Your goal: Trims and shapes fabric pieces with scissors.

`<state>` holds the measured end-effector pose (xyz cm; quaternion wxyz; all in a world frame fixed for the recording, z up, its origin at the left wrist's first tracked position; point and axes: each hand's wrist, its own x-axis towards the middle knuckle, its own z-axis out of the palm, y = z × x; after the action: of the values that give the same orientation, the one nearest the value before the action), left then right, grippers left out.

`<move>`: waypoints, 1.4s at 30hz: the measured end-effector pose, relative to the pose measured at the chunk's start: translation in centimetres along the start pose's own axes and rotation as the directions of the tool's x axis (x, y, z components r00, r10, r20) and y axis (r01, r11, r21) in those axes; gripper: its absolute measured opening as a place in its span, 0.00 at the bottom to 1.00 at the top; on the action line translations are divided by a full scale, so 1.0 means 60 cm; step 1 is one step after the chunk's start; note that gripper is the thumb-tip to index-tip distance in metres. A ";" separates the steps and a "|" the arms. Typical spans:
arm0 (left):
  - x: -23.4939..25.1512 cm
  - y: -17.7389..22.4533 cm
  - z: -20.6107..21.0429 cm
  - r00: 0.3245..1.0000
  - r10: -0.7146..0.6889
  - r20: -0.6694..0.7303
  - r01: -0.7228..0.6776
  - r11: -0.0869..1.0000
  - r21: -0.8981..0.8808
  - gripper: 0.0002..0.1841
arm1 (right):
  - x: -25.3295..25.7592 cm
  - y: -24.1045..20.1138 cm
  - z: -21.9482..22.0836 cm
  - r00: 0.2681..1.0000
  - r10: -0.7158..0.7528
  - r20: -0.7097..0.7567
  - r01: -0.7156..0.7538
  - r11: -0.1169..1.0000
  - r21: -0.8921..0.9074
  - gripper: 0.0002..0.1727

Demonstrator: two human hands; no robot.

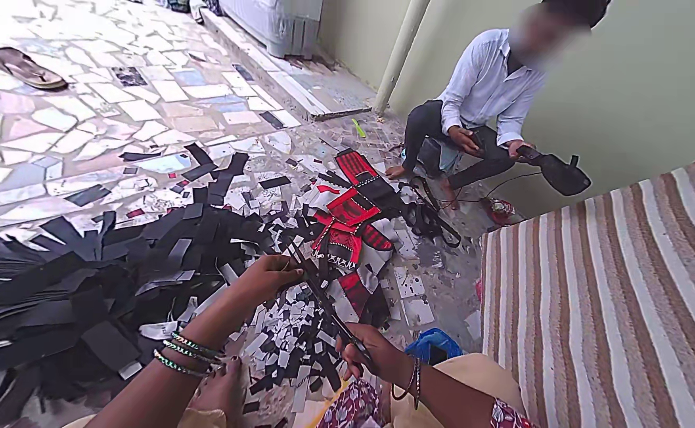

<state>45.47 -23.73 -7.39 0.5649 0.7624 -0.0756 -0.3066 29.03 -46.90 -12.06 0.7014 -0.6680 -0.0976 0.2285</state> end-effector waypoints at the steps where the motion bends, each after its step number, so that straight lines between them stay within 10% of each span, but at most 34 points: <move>1: 0.000 -0.001 0.001 1.000 0.003 -0.004 -0.003 1.000 -0.001 0.06 | -0.001 0.001 0.000 1.000 0.002 -0.003 -0.002 1.000 0.000 0.33; 42: 0.017 -0.028 0.007 1.000 0.004 0.020 -0.006 0.997 0.072 0.06 | 0.001 0.003 0.005 0.997 0.074 -0.034 -0.076 0.995 -0.063 0.29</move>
<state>45.67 -23.94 -9.38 0.5368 0.7792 -0.0941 -0.3097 28.89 -46.60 -12.23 0.6720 -0.6969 -0.0688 0.2409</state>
